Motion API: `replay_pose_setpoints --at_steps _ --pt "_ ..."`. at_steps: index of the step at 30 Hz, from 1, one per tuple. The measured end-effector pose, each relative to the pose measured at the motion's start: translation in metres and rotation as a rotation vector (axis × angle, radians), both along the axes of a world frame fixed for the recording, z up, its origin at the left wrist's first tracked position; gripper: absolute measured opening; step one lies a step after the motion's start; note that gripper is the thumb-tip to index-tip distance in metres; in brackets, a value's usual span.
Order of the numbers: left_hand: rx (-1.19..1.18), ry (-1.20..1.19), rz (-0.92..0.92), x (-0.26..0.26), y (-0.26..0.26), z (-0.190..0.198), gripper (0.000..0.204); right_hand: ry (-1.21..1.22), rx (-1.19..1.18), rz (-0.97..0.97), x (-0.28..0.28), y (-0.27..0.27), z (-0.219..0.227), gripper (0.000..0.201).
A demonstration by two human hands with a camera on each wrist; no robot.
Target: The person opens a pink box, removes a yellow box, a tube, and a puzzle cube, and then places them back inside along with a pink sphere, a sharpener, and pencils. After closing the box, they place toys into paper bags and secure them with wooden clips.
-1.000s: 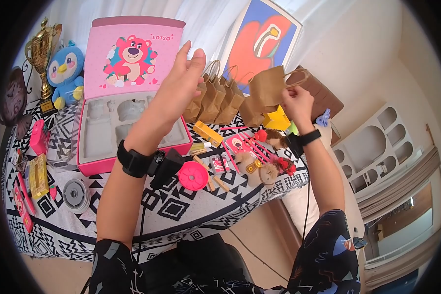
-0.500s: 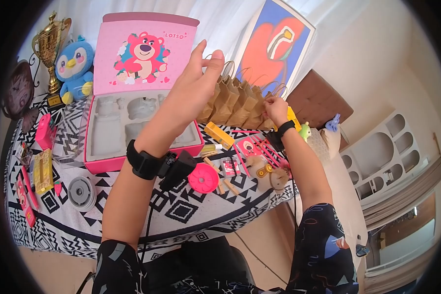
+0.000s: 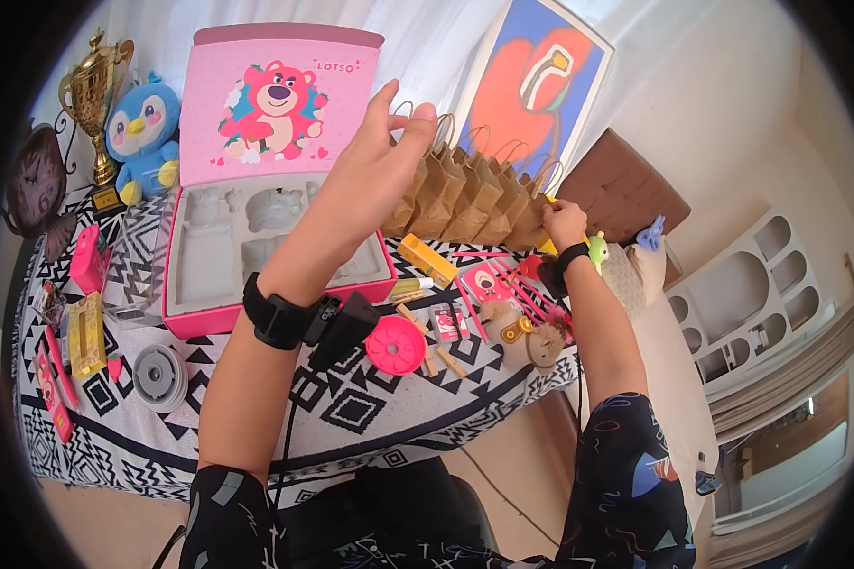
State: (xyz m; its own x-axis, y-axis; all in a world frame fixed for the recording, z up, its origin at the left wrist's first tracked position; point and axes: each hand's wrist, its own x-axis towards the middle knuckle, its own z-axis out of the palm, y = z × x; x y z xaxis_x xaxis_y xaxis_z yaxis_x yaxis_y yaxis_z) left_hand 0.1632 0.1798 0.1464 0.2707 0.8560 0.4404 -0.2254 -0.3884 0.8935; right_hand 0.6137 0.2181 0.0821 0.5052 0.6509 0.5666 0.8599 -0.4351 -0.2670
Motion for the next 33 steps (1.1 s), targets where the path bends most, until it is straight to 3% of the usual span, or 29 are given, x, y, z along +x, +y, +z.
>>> replay_pose_setpoints --at_steps 6,9,14,16,17,19,20,22,23,25,27,29,31,33 --pt "0.014 0.044 -0.029 0.002 -0.004 -0.001 0.092 -0.062 0.245 0.005 0.006 -0.039 0.048 0.026" --pt "0.001 0.063 -0.063 0.003 -0.012 0.000 0.094 -0.081 0.373 0.112 0.004 -0.070 0.092 0.029" --pt "0.020 0.187 -0.154 0.006 -0.012 -0.003 0.098 0.102 0.412 0.218 -0.057 -0.120 0.160 0.029" --pt "-0.005 0.222 -0.224 0.009 -0.015 -0.006 0.101 0.305 0.455 0.462 -0.073 -0.127 0.174 0.025" --pt "-0.001 0.224 -0.227 0.012 -0.015 -0.008 0.101 0.305 0.459 0.459 -0.088 -0.132 0.179 0.025" --pt "-0.015 0.218 -0.249 0.016 -0.016 -0.012 0.107 0.555 0.408 0.718 -0.126 -0.141 0.185 0.021" --pt "-0.011 0.223 -0.247 0.018 -0.016 -0.013 0.107 0.557 0.414 0.720 -0.142 -0.143 0.184 0.021" --pt "0.048 0.026 -0.452 0.021 -0.017 -0.014 0.123 0.657 0.334 0.858 -0.173 -0.144 0.180 0.023" --pt "0.053 0.031 -0.445 0.020 -0.020 -0.008 0.123 0.723 0.245 0.881 -0.183 -0.146 0.180 0.023" --pt "-0.054 -0.237 -0.568 0.015 -0.028 0.006 0.119 0.789 0.244 0.967 -0.200 -0.142 0.173 0.023" --pt "-0.079 -0.258 -0.517 0.008 -0.022 0.009 0.109 0.791 0.209 0.976 -0.208 -0.136 0.168 0.024" --pt "-0.020 -0.363 -0.289 0.007 -0.014 0.007 0.108 0.784 0.174 0.981 -0.213 -0.132 0.164 0.025" --pt "0.003 -0.365 -0.226 0.002 -0.015 0.011 0.108 0.416 0.452 0.937 -0.218 -0.129 0.159 0.032" --pt "0.021 -0.363 -0.161 -0.004 -0.017 0.014 0.107 0.481 0.436 1.011 -0.225 -0.135 0.167 0.037"
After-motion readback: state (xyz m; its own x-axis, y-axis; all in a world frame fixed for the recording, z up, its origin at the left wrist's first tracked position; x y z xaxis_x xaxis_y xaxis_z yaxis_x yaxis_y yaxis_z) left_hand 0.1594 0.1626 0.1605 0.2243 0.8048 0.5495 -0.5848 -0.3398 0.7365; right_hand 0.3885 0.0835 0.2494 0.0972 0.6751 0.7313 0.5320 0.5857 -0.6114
